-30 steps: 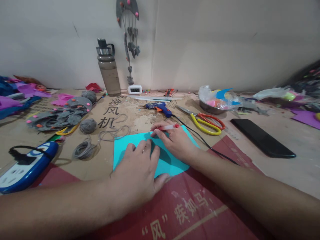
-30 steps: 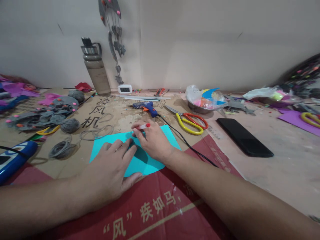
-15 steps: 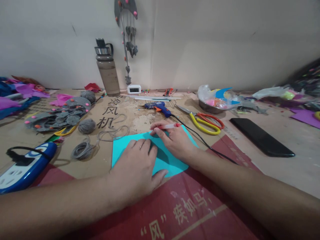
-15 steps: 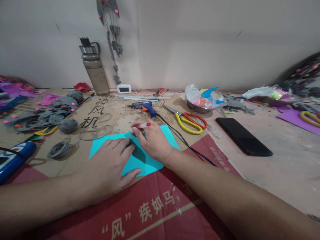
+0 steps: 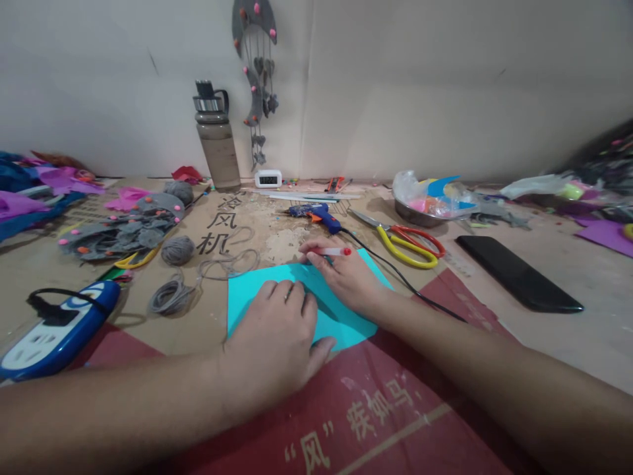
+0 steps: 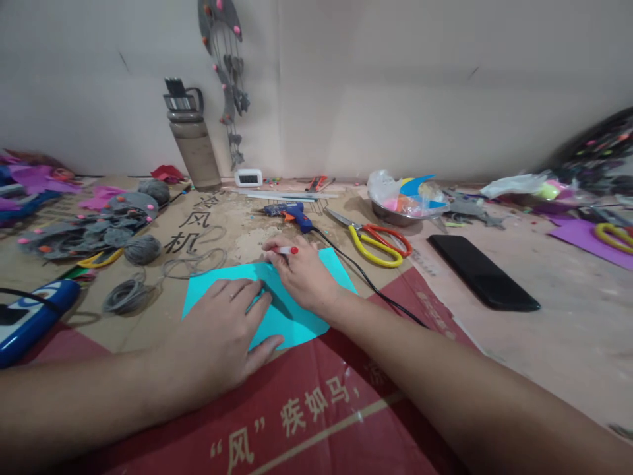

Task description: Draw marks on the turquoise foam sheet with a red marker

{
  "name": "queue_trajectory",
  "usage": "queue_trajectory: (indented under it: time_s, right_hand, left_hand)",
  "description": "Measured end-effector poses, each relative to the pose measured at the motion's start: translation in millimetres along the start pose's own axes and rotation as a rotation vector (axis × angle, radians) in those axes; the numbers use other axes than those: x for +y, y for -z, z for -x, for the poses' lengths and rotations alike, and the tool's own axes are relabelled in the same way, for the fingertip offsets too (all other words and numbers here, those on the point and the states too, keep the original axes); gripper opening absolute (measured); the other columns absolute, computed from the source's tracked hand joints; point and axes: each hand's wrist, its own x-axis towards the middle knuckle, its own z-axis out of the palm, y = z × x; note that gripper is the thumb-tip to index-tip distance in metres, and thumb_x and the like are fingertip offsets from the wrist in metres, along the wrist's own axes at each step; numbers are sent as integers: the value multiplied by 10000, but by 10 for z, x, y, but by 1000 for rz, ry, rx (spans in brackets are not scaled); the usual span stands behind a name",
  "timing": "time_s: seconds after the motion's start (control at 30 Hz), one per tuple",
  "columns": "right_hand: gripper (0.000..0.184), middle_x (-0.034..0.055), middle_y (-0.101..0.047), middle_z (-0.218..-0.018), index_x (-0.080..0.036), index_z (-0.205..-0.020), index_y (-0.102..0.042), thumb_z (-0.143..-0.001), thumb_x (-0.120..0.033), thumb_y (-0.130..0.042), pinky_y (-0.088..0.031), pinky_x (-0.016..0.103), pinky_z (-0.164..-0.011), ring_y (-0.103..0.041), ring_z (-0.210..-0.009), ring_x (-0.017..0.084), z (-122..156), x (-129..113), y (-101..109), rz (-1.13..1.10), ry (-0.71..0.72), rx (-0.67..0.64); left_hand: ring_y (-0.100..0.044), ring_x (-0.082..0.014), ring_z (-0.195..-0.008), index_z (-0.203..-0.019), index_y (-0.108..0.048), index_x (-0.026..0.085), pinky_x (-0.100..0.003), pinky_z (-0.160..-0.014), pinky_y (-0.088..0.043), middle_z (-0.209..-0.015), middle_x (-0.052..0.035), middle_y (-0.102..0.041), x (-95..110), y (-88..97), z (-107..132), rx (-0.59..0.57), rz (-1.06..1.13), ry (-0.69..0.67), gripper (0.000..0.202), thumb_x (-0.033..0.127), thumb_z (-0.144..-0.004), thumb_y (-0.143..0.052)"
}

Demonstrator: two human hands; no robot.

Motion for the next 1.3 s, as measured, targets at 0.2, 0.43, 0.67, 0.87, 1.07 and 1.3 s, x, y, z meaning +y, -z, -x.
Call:
queue_trajectory:
  time_s: [0.2, 0.43, 0.67, 0.87, 1.07, 1.3]
  right_hand:
    - [214, 29, -687, -1025, -225, -1000, -599, -958, -297, -401, -362, 419, -887, -571, -1002, 233, 38, -51, -16, 48, -10, -9]
    - [227, 48, -680, -1007, -207, -996, -612, -956, -288, -404, -407, 398, -864, -584, -960, 227, 37, -98, 11, 99, 15, -30]
    - [227, 40, -679, -864, -189, -954, -607, -959, -274, -396, -440, 359, -863, -623, -861, 185, -13, -62, -2, -25, 10, -54]
    - [220, 39, -670, -1041, -225, -990, -594, -970, -301, -388, -392, 384, -947, -564, -1036, 195, -23, 29, -10, 37, 101, 47]
    - [100, 32, -668, -994, -240, -921, -598, -912, -247, -498, -417, 359, -860, -569, -938, 195, -79, 42, 48, 37, 131, 51]
    - [173, 77, -616, -907, -191, -953, -652, -894, -185, -490, -378, 358, -826, -489, -913, 213, -245, 8, 181, 308, 473, -329]
  left_hand:
    - [-588, -333, -937, -993, -660, 87, -466, -774, -459, -1015, -185, -649, 50, 12, 53, -4, -21, -17, 457, 480, -898, -448]
    - [-595, -333, -912, -991, -666, 79, -465, -752, -455, -1000, -196, -656, 70, 23, 75, 6, -37, -4, 498, 523, -873, -475]
    - [-595, -331, -917, -1003, -667, 70, -449, -739, -464, -1029, -208, -653, 84, -2, 90, 11, -42, 6, 515, 529, -873, -474]
    - [-594, -334, -929, -1056, -658, 65, -440, -723, -474, -1051, -219, -650, 97, 7, 73, -20, -35, 11, 529, 526, -880, -468]
    - [-584, -354, -971, -1096, -646, 50, -461, -747, -473, -1068, -238, -643, 100, -15, 79, -14, -30, 4, 552, 524, -891, -450]
    - [-584, -336, -944, -1061, -651, 67, -445, -737, -470, -1048, -219, -638, 93, -29, 72, -25, -34, 9, 541, 534, -890, -438]
